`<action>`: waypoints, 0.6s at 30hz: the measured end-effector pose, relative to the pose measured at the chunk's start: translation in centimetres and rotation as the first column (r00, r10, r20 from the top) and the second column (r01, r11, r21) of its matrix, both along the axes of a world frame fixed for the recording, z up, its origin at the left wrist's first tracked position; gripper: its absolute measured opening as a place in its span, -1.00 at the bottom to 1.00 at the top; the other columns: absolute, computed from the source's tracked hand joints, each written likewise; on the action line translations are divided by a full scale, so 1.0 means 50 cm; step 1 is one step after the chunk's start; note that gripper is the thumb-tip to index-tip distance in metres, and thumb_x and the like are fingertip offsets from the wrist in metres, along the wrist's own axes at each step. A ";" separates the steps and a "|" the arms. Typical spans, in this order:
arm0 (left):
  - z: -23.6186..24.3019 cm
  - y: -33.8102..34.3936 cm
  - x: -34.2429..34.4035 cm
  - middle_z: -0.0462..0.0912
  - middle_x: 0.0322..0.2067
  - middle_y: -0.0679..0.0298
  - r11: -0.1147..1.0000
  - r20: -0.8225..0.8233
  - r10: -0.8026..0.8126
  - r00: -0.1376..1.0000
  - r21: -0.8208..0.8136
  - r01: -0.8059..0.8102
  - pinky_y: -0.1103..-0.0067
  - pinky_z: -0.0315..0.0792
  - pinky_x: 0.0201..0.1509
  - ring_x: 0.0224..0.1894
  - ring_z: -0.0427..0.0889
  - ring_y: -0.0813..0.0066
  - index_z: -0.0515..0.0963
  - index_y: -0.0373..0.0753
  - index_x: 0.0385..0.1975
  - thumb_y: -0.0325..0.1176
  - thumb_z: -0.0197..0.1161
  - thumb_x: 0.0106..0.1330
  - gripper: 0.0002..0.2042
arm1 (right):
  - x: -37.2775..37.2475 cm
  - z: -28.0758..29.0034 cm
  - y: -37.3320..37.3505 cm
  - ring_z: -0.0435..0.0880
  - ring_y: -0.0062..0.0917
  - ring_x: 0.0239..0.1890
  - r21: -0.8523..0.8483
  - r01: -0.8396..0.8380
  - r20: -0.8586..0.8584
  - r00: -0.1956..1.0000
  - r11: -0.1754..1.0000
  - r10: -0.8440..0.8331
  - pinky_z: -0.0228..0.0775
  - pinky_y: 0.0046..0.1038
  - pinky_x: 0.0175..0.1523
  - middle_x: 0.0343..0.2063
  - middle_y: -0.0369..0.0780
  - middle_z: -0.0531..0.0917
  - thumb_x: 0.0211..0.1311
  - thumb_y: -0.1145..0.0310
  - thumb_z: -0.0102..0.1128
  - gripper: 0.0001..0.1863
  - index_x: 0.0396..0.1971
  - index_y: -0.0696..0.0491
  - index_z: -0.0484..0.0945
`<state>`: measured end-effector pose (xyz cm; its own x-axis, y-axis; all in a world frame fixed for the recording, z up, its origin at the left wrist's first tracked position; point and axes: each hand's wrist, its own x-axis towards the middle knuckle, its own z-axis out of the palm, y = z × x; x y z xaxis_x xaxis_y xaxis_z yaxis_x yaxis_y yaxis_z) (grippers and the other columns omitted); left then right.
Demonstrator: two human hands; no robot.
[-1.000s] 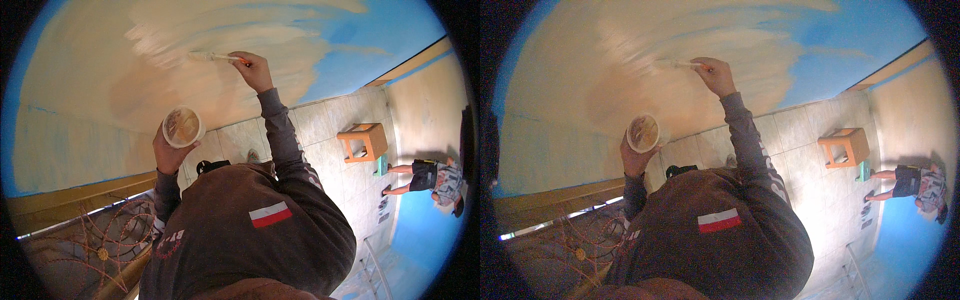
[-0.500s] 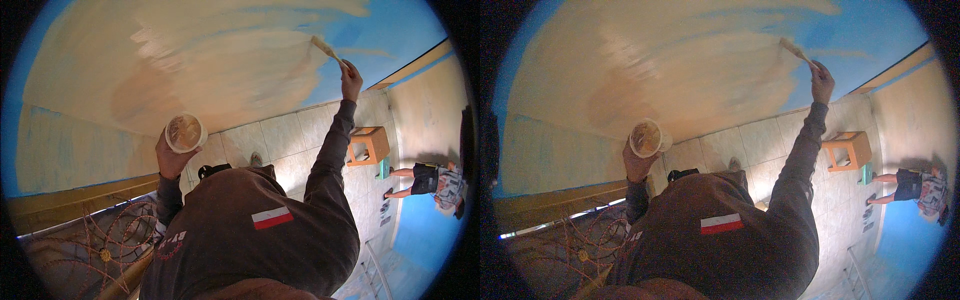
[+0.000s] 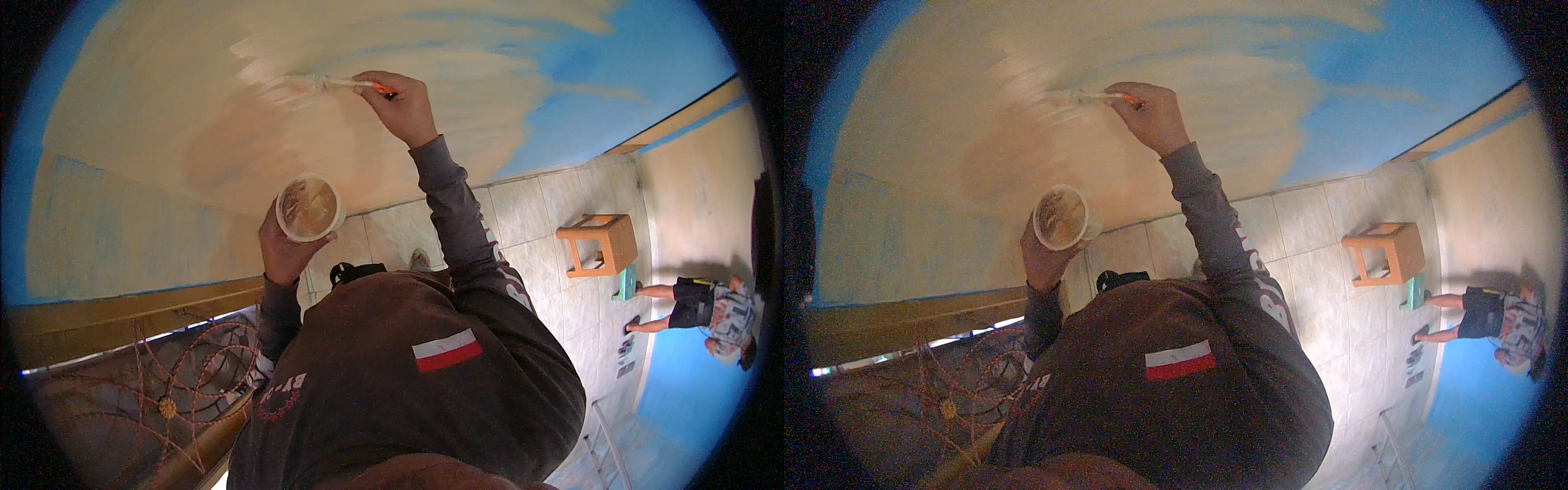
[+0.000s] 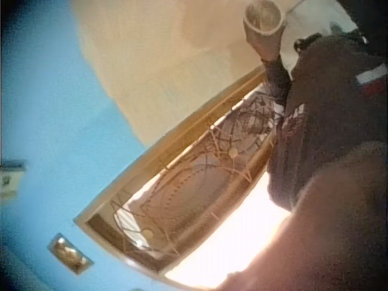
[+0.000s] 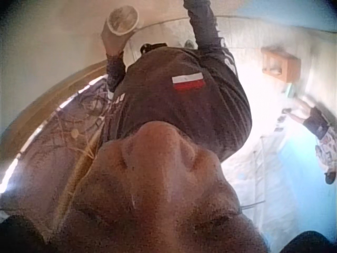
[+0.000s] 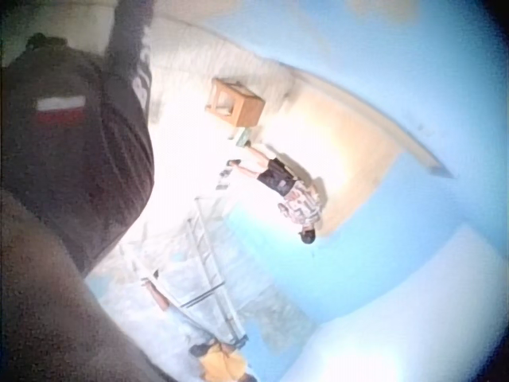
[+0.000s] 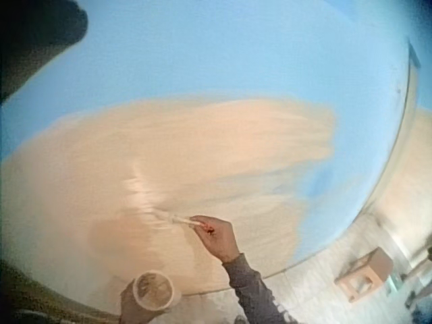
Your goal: The person paints a blue ceiling with beige paint using a brush and a small container. They repeatedly dip the brush into the container and apply paint in broad strokes to cover the surface.
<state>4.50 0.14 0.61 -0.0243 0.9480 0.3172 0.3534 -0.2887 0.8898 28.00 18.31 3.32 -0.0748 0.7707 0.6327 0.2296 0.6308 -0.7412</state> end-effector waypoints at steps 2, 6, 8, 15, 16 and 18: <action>0.010 -0.003 0.004 0.62 0.03 0.11 1.000 0.004 0.003 1.000 -0.006 -0.003 0.40 0.51 0.20 0.09 0.61 0.35 0.44 -0.37 0.13 -0.43 0.69 -0.21 -0.21 | 0.022 0.003 0.012 0.72 -0.54 -0.33 -0.029 0.071 0.001 0.997 0.997 -0.071 0.58 -0.51 -0.18 -0.31 -0.17 0.76 0.22 0.34 0.34 -0.80 -0.19 0.07 0.73; 0.012 -0.013 0.008 0.61 0.04 0.10 0.999 0.027 0.037 0.999 -0.003 -0.037 0.40 0.51 0.20 0.10 0.60 0.33 0.43 -0.38 0.13 -0.44 0.69 -0.21 -0.20 | 0.156 0.011 0.015 0.74 -0.54 -0.30 -0.020 0.214 0.029 0.977 0.977 -0.213 0.60 -0.47 -0.17 -0.31 -0.18 0.77 0.24 0.31 0.33 -0.79 -0.18 0.06 0.73; 0.010 -0.015 0.007 0.61 0.05 0.09 0.999 0.016 0.050 0.999 0.003 -0.050 0.40 0.51 0.20 0.10 0.60 0.33 0.42 -0.39 0.13 -0.43 0.69 -0.22 -0.19 | 0.249 0.022 0.006 0.70 -0.59 -0.27 -0.041 0.301 0.065 0.952 0.953 -0.298 0.56 -0.50 -0.12 -0.29 -0.21 0.77 0.25 0.32 0.33 -0.78 -0.16 0.07 0.73; 0.009 -0.014 0.002 0.61 0.05 0.09 0.998 -0.048 0.054 0.997 -0.040 -0.056 0.39 0.50 0.20 0.11 0.60 0.33 0.42 -0.38 0.14 -0.39 0.70 -0.22 -0.17 | 0.491 0.041 -0.055 0.57 -0.69 -0.41 -0.111 0.621 0.121 0.783 0.776 -0.610 0.45 -0.58 -0.26 -0.47 -0.28 0.70 0.23 0.26 0.37 -0.75 -0.17 0.07 0.73; 0.007 -0.015 0.001 0.61 0.05 0.09 0.997 -0.043 0.056 0.998 -0.050 -0.058 0.39 0.50 0.20 0.11 0.60 0.33 0.42 -0.37 0.15 -0.38 0.71 -0.22 -0.17 | 0.491 0.035 -0.061 0.56 -0.70 -0.42 -0.100 0.643 0.116 0.766 0.760 -0.633 0.44 -0.59 -0.26 -0.47 -0.28 0.69 0.23 0.26 0.36 -0.75 -0.16 0.07 0.73; 0.006 -0.013 0.004 0.61 0.05 0.10 0.997 -0.029 0.046 0.998 -0.058 -0.048 0.40 0.51 0.20 0.10 0.61 0.33 0.42 -0.37 0.15 -0.38 0.71 -0.22 -0.17 | 0.484 0.029 -0.072 0.55 -0.71 -0.43 -0.078 0.685 0.105 0.728 0.724 -0.677 0.43 -0.60 -0.28 -0.47 -0.28 0.68 0.25 0.27 0.35 -0.75 -0.16 0.07 0.73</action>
